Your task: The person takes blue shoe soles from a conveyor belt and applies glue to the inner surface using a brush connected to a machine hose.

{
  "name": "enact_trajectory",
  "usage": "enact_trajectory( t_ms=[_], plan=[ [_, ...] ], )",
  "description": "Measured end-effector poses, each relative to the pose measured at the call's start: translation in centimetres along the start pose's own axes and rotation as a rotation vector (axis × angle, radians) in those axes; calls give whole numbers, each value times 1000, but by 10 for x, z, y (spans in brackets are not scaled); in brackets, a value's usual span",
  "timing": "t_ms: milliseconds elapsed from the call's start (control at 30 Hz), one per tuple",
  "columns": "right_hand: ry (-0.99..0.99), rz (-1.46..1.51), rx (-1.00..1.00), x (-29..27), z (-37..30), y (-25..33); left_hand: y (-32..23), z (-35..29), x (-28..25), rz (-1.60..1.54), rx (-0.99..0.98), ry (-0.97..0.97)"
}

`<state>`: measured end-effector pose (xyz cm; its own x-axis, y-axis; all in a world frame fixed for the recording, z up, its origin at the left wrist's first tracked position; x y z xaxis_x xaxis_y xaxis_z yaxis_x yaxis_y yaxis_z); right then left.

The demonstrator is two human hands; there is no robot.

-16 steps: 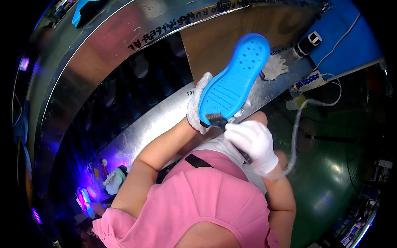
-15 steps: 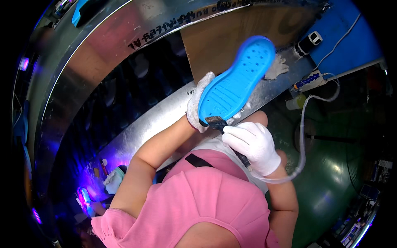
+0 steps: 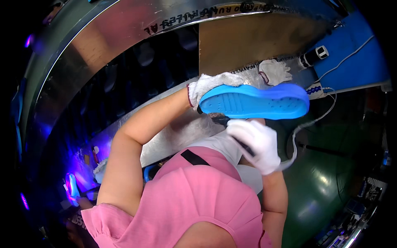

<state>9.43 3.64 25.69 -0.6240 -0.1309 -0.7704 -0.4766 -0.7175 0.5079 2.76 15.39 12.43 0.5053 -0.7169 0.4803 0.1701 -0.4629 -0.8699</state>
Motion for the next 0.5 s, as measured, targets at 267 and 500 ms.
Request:
enact_trajectory(
  t_ms=[267,500],
  plan=[
    [-25,19,60,-8,-8,-7,-5,-3,-9,232,-56,-69],
    [-109,-7,32,-23,-12,-10,-46,-22,4,579,443,-82]
  ],
)
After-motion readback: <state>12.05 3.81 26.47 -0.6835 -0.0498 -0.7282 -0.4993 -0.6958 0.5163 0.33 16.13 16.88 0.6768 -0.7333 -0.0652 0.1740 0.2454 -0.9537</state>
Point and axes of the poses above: each hand's wrist, its own z-axis towards the middle knuckle, its own x-axis out of the palm, y = z × x, the point moved 9 cm from there along z, towards the middle knuckle, and after that the axes turned 7 degrees about -x, right-handed, at the moved point
